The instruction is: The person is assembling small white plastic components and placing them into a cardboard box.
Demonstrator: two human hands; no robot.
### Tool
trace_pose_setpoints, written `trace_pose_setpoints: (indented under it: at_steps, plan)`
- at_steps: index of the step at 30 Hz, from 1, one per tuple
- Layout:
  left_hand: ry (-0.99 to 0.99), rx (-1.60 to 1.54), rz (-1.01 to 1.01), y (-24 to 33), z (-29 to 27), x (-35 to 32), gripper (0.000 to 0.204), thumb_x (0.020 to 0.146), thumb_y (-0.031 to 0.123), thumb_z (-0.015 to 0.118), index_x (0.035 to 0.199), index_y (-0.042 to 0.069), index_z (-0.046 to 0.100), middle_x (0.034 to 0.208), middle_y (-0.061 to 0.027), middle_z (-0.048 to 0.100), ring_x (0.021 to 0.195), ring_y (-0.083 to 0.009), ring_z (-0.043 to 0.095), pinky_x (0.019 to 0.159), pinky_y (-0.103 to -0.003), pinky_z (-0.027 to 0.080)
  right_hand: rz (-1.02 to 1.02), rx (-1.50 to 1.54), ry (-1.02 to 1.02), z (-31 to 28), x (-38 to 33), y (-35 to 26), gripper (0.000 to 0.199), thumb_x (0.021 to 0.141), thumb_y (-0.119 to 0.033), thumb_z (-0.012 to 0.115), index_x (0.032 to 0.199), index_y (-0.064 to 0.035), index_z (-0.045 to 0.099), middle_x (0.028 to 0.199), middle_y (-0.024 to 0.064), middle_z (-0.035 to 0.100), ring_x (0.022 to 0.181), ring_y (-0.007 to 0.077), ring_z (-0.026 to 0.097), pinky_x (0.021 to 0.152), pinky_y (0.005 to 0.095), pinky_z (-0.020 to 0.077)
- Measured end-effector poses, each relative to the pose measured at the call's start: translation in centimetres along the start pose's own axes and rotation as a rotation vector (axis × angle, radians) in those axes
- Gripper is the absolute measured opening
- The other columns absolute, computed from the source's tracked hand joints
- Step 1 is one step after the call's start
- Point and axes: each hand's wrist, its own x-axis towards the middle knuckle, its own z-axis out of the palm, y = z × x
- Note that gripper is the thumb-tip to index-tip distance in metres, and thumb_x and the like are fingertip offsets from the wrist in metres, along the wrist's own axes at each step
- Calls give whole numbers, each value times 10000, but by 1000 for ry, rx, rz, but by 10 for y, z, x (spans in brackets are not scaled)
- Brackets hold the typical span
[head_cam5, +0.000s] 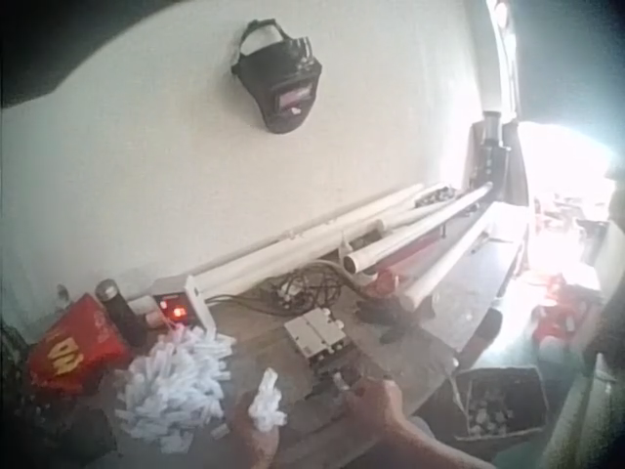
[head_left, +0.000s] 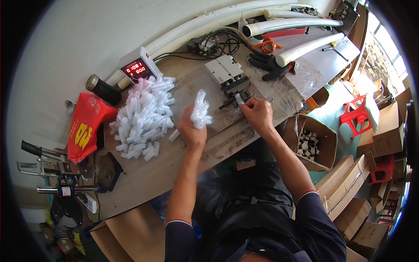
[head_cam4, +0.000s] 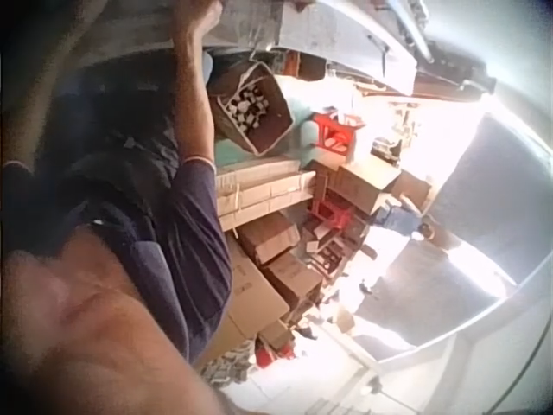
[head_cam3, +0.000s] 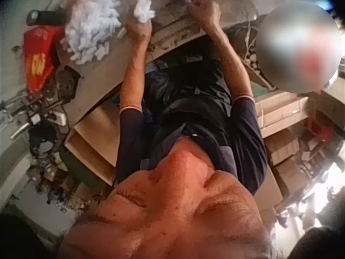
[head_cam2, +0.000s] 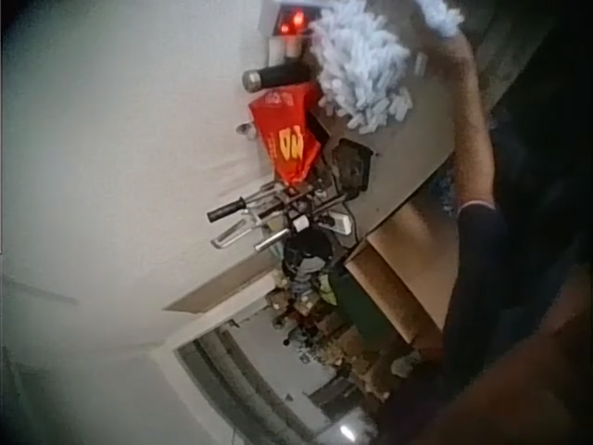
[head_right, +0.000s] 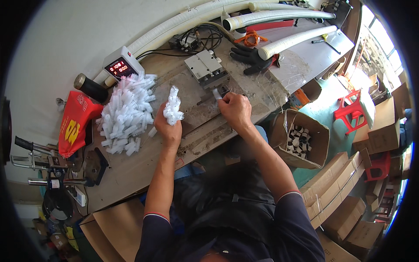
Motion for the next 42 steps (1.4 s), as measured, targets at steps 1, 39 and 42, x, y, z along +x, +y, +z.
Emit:
trace_pose_setpoints:
  at_steps: [1, 39, 42]
  plan:
    - [19, 25, 17, 1, 0, 1, 264, 815, -17, 705, 1072, 40, 732, 991, -142, 743, 889, -327, 727, 790, -383, 563, 0, 0, 0, 0, 0, 0, 261, 825, -310, 721, 853, -55, 769, 787, 185, 726, 811, 380, 719, 769, 455, 556]
    - [-387, 394, 213, 18, 45, -12, 342, 765, -21, 703, 1096, 59, 669, 955, -138, 667, 938, -392, 665, 809, -475, 525, -166, 173, 219, 10, -10, 14, 176, 838, -232, 770, 870, -62, 738, 737, 139, 700, 665, 294, 694, 629, 385, 525]
    - [-343, 398, 181, 17, 36, -17, 330, 763, -21, 699, 1084, 50, 671, 941, -146, 671, 924, -406, 661, 800, -465, 525, -157, 236, 193, 6, -13, 16, 164, 838, -234, 764, 845, -72, 739, 740, 138, 709, 690, 311, 710, 647, 406, 544]
